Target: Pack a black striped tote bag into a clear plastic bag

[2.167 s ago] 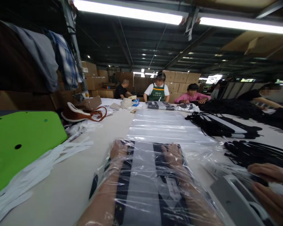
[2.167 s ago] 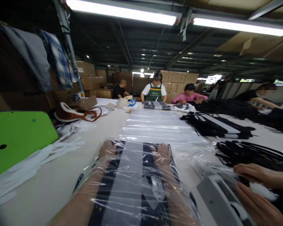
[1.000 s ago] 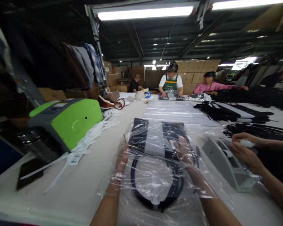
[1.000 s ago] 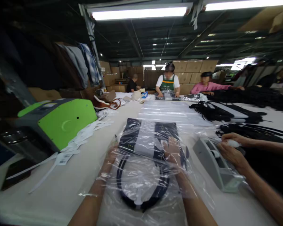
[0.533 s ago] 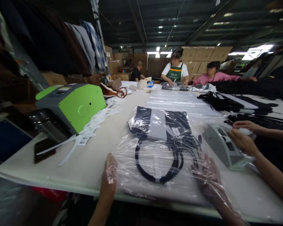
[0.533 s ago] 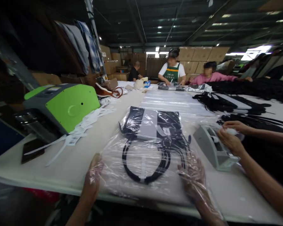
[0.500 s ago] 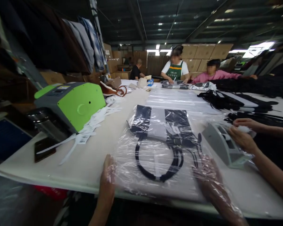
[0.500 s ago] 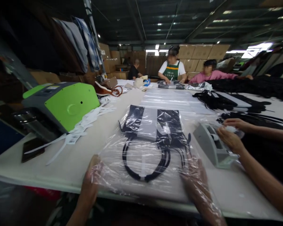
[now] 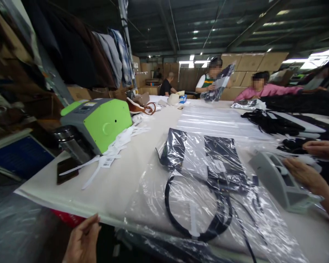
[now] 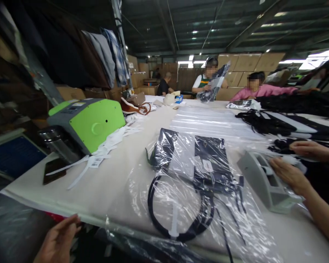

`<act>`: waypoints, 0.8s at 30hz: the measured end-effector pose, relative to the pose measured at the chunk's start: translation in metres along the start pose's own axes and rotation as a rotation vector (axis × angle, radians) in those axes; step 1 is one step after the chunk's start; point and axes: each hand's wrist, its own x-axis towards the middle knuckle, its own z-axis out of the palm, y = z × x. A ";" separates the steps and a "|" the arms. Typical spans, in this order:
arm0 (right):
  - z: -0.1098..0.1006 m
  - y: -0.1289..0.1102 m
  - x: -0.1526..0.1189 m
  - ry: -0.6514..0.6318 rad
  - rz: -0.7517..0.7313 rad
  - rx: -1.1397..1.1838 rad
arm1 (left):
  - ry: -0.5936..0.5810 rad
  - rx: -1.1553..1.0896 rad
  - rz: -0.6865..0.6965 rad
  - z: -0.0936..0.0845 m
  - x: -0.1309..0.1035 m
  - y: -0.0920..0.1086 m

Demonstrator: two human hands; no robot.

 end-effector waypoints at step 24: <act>0.120 -0.142 0.139 -0.075 0.016 -0.118 | -0.320 0.464 1.025 0.363 0.123 0.270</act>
